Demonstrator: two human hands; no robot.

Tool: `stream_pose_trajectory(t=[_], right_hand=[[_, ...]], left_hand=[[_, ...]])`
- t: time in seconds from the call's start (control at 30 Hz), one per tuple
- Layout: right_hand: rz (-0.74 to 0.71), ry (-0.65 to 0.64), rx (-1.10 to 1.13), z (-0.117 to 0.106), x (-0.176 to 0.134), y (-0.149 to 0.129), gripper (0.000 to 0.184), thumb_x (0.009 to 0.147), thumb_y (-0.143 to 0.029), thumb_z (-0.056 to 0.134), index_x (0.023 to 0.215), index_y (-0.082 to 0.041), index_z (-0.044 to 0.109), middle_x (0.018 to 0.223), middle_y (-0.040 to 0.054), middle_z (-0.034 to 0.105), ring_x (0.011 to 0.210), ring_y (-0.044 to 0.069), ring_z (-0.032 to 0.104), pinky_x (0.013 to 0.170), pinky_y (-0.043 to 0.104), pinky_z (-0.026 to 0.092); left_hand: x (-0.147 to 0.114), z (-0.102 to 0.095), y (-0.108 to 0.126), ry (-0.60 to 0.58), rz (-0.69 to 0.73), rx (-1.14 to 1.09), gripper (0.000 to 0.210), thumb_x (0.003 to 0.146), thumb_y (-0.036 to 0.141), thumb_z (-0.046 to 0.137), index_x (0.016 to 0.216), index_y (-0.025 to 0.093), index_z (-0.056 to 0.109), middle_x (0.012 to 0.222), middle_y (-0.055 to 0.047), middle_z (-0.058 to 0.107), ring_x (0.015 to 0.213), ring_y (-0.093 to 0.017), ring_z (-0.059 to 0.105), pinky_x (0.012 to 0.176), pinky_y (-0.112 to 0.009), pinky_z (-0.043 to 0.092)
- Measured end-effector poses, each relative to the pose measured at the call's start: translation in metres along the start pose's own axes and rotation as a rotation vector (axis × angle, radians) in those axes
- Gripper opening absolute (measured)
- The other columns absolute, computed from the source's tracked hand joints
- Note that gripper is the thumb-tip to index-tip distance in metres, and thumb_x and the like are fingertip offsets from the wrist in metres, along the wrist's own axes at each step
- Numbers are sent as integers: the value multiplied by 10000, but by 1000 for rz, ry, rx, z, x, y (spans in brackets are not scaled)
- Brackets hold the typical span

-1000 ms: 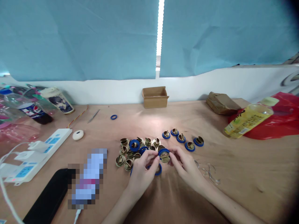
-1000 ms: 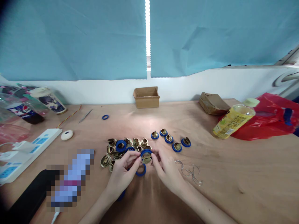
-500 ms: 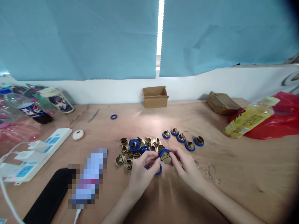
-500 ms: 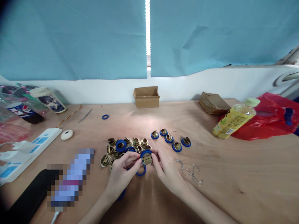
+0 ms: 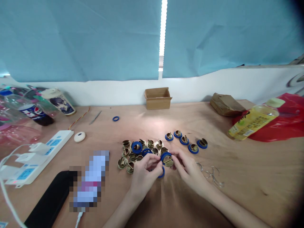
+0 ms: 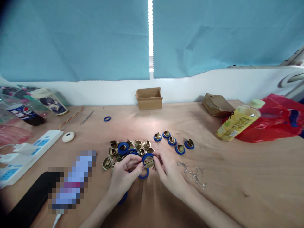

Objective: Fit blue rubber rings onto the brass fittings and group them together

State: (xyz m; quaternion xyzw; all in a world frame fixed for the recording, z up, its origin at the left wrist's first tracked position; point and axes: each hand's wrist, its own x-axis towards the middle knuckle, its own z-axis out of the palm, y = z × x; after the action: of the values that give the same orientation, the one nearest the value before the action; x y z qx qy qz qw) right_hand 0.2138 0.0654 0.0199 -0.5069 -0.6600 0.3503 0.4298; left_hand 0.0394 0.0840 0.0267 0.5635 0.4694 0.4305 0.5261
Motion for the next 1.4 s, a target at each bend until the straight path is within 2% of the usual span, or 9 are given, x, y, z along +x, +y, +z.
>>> stream_pose_trajectory(t=[0.47,0.67,0.97,1.1,1.23,1.4], right_hand=[[58,-31,149,1,1,2,222,980,-366,416,1048,-198,545,734,16,608,645,164,629,579,275,537],[93,-26,198,1,2,7,238,972,-390,430,1047,-197,547,714,10,614,621,165,624,589,297,531],[127,-58,237,0,3,3,230,936,-381,496,1049,-199,578,740,-1,595,653,145,597,597,280,530],[134,-65,232,1,2,6,214,921,-381,526,1025,-198,565,734,-8,564,653,140,567,567,258,497],[114,-34,197,-1,3,3,190,929,-386,505,959,-203,547,756,1,581,671,146,588,594,267,504],[11,-24,24,-6,4,0,135,929,-306,502,895,-196,573,743,14,621,637,145,596,567,258,489]], left_hand=[[-1,2,2,12,-41,-51,109,746,208,670,817,150,612,788,-53,744,742,-188,730,654,-234,591],[1,2,1,-4,-84,-113,302,777,236,669,1047,164,554,837,-47,746,740,-181,731,666,-257,601],[5,0,2,-190,-223,-173,382,813,406,654,1073,126,651,835,-69,744,671,-197,731,651,-322,621],[3,1,6,-275,-219,-194,345,851,431,608,1020,135,664,763,-48,719,653,-197,720,627,-334,625],[2,3,6,-218,-169,-184,313,869,433,583,1025,167,632,887,-50,717,724,-201,721,675,-340,621],[3,3,4,-155,-81,-124,280,895,408,548,1047,184,618,961,-60,725,849,-208,713,727,-303,603]])
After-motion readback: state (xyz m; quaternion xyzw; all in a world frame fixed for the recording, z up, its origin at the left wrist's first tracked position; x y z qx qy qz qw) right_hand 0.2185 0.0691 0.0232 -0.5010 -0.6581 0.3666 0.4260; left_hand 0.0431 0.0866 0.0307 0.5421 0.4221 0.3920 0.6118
